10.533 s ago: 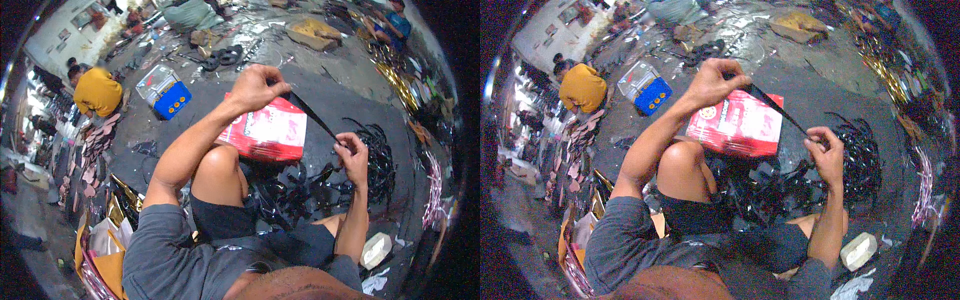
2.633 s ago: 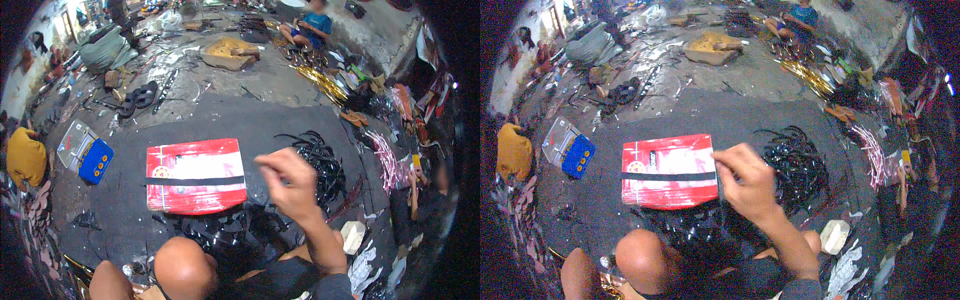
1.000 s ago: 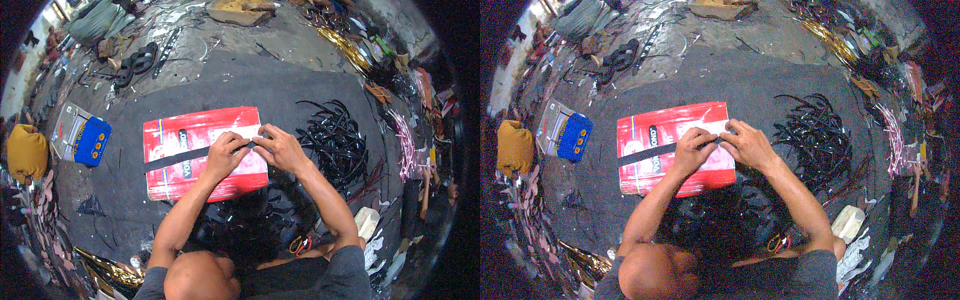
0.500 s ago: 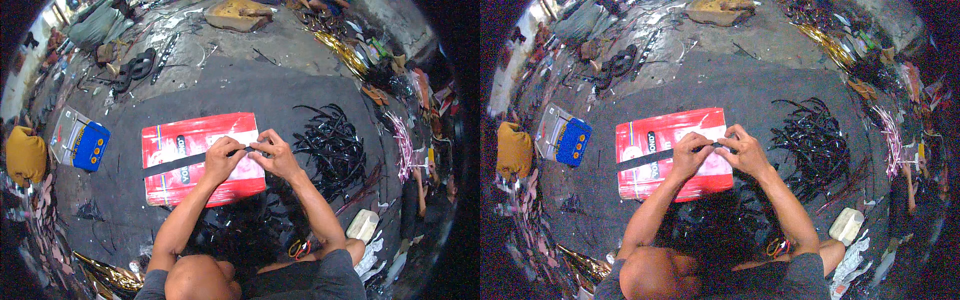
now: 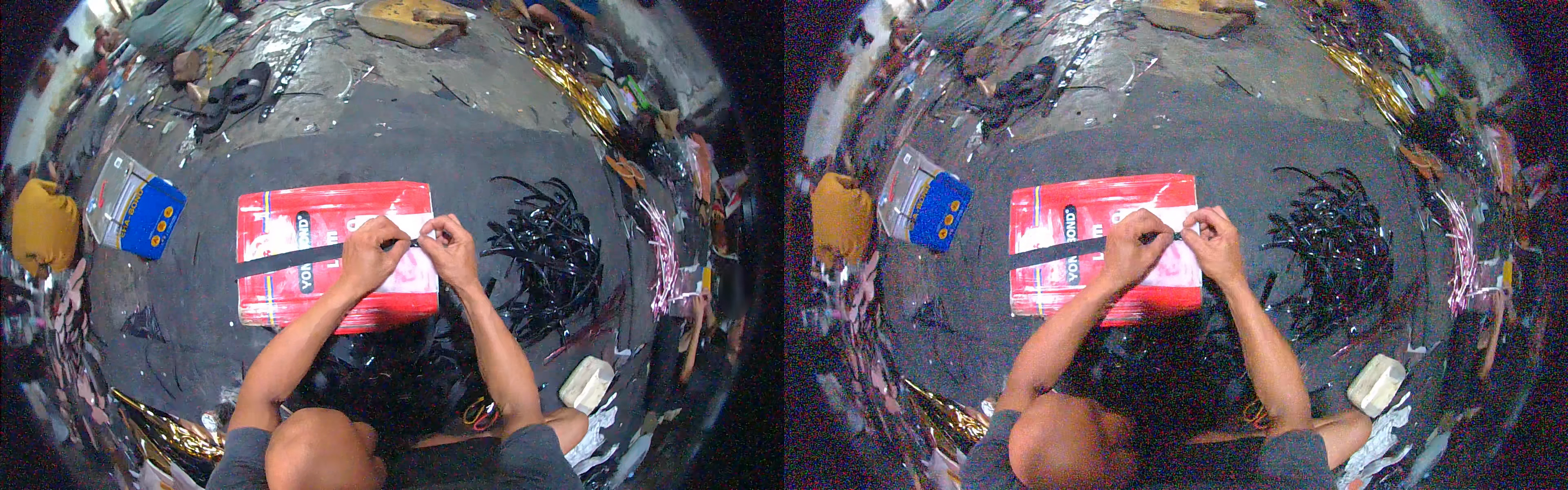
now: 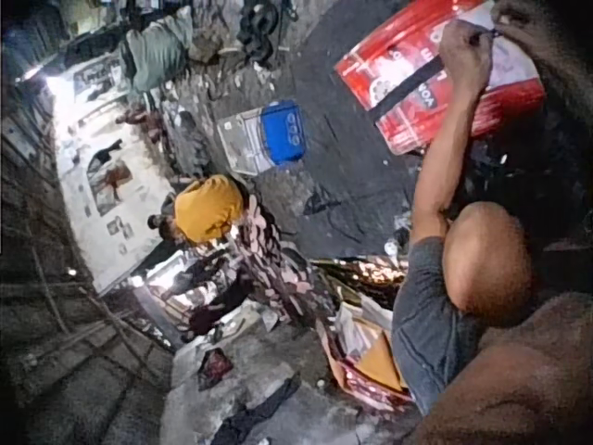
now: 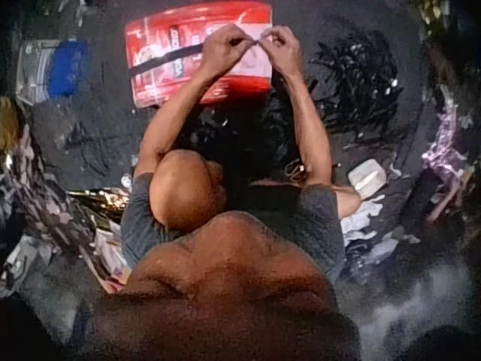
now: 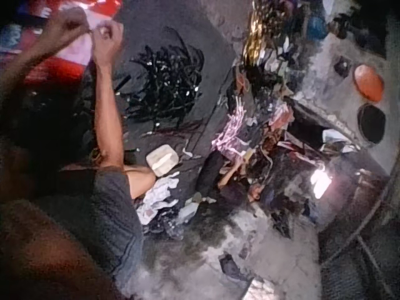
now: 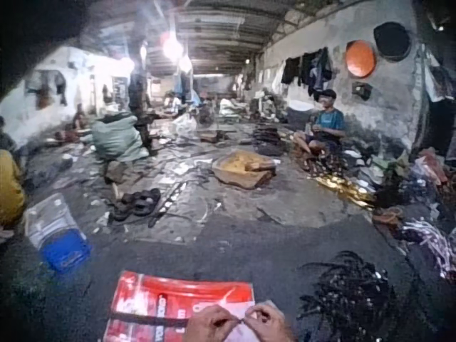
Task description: The person sits on the floor and wraps a red rectangular box with black ribbon. They repeatedly measure, cut, and tie the ribbon around the box, adjusting the placement and securing the ends.
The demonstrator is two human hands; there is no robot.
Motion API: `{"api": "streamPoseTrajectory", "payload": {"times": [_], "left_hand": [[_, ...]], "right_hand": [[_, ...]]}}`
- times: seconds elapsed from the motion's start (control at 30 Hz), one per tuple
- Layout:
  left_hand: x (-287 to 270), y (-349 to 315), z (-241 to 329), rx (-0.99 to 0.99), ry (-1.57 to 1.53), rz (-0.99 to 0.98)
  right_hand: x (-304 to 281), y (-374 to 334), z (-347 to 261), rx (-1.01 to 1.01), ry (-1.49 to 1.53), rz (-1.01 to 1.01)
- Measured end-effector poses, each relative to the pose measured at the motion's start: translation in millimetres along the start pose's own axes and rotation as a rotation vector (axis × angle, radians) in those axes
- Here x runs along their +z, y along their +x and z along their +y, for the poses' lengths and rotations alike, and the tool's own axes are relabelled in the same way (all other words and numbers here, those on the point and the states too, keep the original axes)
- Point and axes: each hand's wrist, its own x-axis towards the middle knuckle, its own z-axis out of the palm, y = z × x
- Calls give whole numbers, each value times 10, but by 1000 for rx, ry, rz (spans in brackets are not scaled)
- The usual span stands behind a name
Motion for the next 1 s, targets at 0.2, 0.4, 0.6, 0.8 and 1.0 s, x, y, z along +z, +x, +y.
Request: {"api": "streamPoseTrajectory", "payload": {"times": [0.2,0.4,0.6,0.8,1.0], "left_hand": [[-26,109,10,56,90,-114],[147,145,48,103,-78,-54],[187,138,28,134,-137,-56],[222,164,17,190,-137,-45],[229,184,34,181,-136,-57]], "right_hand": [[25,-82,76,102,268,72],[-32,-124,45,88,-102,32],[-60,-161,174,443,662,-52],[-63,-153,140,656,1029,35],[-30,248,-197,172,-403,116]]}}
